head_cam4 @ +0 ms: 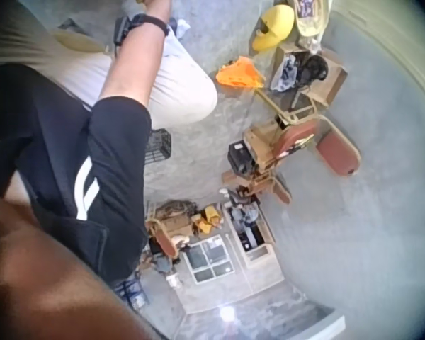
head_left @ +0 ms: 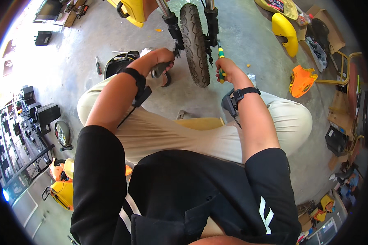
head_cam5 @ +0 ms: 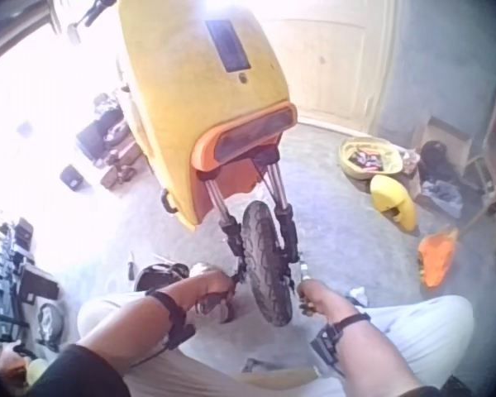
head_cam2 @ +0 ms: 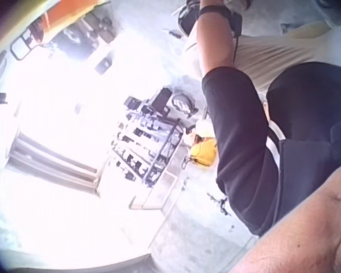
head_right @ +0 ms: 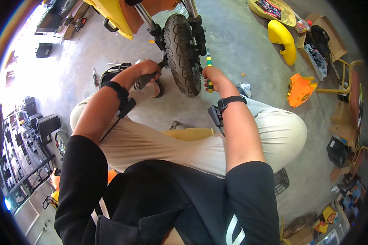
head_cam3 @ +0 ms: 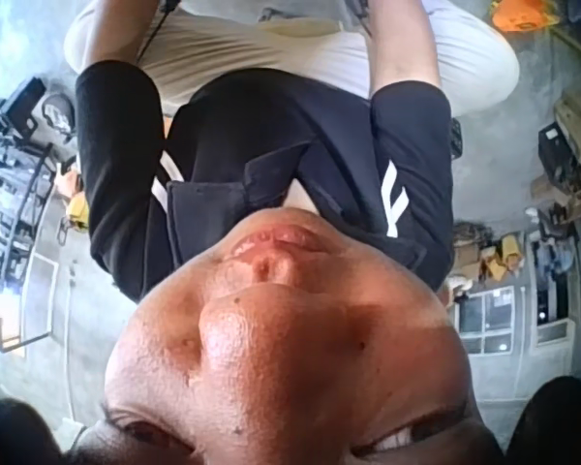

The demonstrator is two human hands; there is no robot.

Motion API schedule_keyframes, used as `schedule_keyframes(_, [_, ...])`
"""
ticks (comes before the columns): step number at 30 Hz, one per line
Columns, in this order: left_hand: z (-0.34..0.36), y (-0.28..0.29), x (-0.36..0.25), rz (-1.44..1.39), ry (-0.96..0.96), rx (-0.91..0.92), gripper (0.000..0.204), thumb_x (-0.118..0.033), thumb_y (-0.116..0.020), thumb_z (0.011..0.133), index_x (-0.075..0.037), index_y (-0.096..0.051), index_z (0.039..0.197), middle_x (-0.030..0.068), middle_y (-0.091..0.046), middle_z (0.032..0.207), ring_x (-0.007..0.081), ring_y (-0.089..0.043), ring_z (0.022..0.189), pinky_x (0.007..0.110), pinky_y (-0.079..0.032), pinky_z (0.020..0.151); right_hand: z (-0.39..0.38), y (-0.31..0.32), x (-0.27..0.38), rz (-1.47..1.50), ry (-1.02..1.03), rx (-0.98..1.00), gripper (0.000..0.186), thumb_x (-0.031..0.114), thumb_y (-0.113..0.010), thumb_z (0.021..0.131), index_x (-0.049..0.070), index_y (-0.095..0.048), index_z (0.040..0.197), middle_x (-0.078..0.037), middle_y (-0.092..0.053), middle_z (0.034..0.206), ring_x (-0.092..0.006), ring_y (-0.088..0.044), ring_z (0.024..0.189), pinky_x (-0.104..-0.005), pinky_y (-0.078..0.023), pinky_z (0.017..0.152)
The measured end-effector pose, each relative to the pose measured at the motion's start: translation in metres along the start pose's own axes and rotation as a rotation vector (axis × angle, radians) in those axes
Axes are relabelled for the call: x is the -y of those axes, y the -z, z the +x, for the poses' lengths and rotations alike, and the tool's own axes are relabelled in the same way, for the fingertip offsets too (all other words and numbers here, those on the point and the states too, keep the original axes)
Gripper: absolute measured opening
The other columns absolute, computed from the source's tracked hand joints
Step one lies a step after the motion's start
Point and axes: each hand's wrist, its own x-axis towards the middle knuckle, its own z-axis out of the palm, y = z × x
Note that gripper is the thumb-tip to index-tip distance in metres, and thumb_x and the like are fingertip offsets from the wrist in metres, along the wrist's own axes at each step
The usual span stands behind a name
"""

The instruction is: The recorder is repairing the front wheel and fork of a yellow motorcycle using hand tools.

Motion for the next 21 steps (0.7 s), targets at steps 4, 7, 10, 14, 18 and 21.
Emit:
schedule_keyframes(4, [0.003, -0.008, 0.007, -0.03, -0.037, -0.064, 0.019, -0.019, -0.049, 0.091, -0.005, -0.06, 0.085, 0.0005, -0.056, 0.065, 0.0132, -0.054, 0.049, 0.034, -0.049, 0.046, 0.0, 0.002, 0.001, -0.015, 0.003, 0.014, 0.023, 0.008, -0.054, 0.073, 0.003, -0.049, 0.095, -0.01, -0.048, 0.084, -0.0242, -0.053, 0.068, -0.0435, -0.049, 0.06])
schedule_keyframes(7, [0.005, -0.007, 0.006, -0.03, -0.011, -0.024, 0.018, -0.018, -0.049, 0.091, -0.005, -0.059, 0.086, 0.0015, -0.056, 0.066, 0.0142, -0.055, 0.049, 0.035, -0.049, 0.046, 0.001, 0.003, -0.001, -0.005, -0.013, 0.015, 0.023, 0.012, -0.057, 0.074, 0.005, -0.051, 0.095, -0.008, -0.049, 0.079, -0.0231, -0.054, 0.066, -0.041, -0.049, 0.061])
schedule_keyframes(10, [0.006, -0.007, 0.006, -0.085, -0.014, -0.024, 0.017, -0.018, -0.05, 0.09, -0.005, -0.059, 0.086, 0.0023, -0.056, 0.066, 0.0149, -0.055, 0.049, 0.035, -0.048, 0.046, 0.002, 0.004, -0.004, -0.005, 0.008, 0.001, 0.025, 0.015, -0.061, 0.075, 0.006, -0.053, 0.097, -0.009, -0.053, 0.08, -0.022, -0.055, 0.065, -0.0398, -0.049, 0.06])
schedule_keyframes(14, [0.005, -0.007, 0.009, -0.131, -0.029, -0.017, 0.024, -0.018, -0.043, 0.09, -0.007, -0.056, 0.073, 0.0061, -0.057, 0.066, 0.0193, -0.056, 0.053, 0.037, -0.047, 0.05, 0.001, 0.006, -0.005, 0.039, -0.023, -0.019, 0.031, 0.019, -0.065, 0.076, 0.006, -0.054, 0.101, -0.01, -0.056, 0.084, -0.0223, -0.058, 0.065, -0.0396, -0.048, 0.059])
schedule_keyframes(18, [0.005, -0.008, 0.012, -0.134, -0.063, -0.008, 0.02, -0.018, -0.048, 0.089, -0.006, -0.058, 0.077, 0.005, -0.056, 0.065, 0.0172, -0.055, 0.05, 0.036, -0.046, 0.047, -0.007, 0.01, -0.004, 0.055, -0.09, 0.068, 0.038, 0.022, -0.067, 0.076, 0.007, -0.053, 0.109, -0.01, -0.058, 0.09, -0.0261, -0.061, 0.079, -0.0464, -0.049, 0.07])
schedule_keyframes(21, [0.006, -0.01, 0.012, -0.155, -0.081, -0.019, 0.021, -0.018, -0.047, 0.089, -0.005, -0.057, 0.075, 0.0058, -0.056, 0.065, 0.0177, -0.056, 0.051, 0.037, -0.046, 0.047, -0.011, 0.009, -0.005, 0.097, -0.154, 0.052, 0.042, 0.022, -0.067, 0.077, 0.009, -0.051, 0.113, -0.012, -0.058, 0.1, -0.0284, -0.059, 0.09, -0.0514, -0.046, 0.08])
